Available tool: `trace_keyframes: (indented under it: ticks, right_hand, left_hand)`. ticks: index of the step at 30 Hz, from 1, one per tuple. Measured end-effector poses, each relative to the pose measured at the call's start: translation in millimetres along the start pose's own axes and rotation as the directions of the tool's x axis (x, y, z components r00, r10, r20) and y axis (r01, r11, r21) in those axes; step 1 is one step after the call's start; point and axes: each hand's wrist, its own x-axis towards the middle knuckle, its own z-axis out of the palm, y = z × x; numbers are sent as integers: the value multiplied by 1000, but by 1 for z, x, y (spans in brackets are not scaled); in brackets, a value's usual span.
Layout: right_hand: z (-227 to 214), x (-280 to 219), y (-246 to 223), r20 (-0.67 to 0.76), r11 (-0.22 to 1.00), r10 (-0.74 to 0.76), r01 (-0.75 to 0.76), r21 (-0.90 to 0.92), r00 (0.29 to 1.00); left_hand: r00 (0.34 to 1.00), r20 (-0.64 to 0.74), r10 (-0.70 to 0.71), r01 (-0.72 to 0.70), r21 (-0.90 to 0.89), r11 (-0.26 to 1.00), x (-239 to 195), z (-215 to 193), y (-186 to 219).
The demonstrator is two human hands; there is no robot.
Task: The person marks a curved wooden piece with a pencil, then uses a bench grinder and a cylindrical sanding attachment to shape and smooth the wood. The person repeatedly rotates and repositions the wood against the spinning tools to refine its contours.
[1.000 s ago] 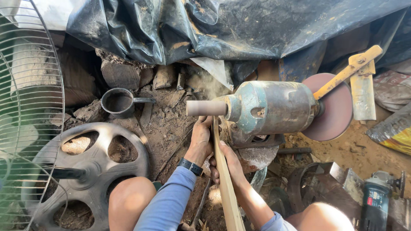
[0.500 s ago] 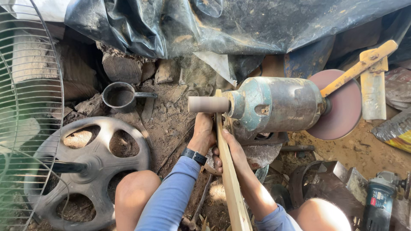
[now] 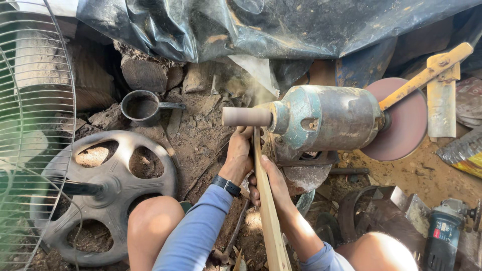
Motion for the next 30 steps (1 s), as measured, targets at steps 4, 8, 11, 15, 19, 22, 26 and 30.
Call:
trace_keyframes:
  ticks: [4, 8, 11, 15, 19, 22, 26, 30]
  right_hand:
    - [-2, -8, 10, -24, 1000, -20, 19, -18, 1000]
    - [-2, -11, 19, -14, 999, -27, 27, 21, 1000]
    - [-3, -14, 24, -11, 999, -31, 31, -12, 999]
    - [-5, -19, 33, -6, 999, -38, 38, -29, 999]
    - [-9, -31, 42, 26, 989, -141, 142, -32, 990]
    - [-13, -45, 46, 56, 979, -201, 203, -32, 978]
    - [-16, -52, 50, 56, 988, -154, 155, -10, 987]
    - [-19, -50, 49, -38, 1000, 12, -12, -12, 999]
  left_hand:
    - [1000, 29, -2, 2, -9, 1000, -11, -4, -1]
    - [999, 30, -23, 23, -7, 1000, -19, -9, -3]
    - [998, 43, -49, 49, 0, 999, -24, -12, -3]
    - [997, 50, -59, 60, -17, 998, -34, -13, -2]
    - [988, 119, -94, 99, -34, 995, -51, -11, -4]
    - [982, 177, -67, 83, -83, 993, -64, -13, -7]
    - [979, 196, -57, 77, -94, 993, -69, -18, -16]
    - [983, 182, -17, 32, -84, 996, -62, -20, -24]
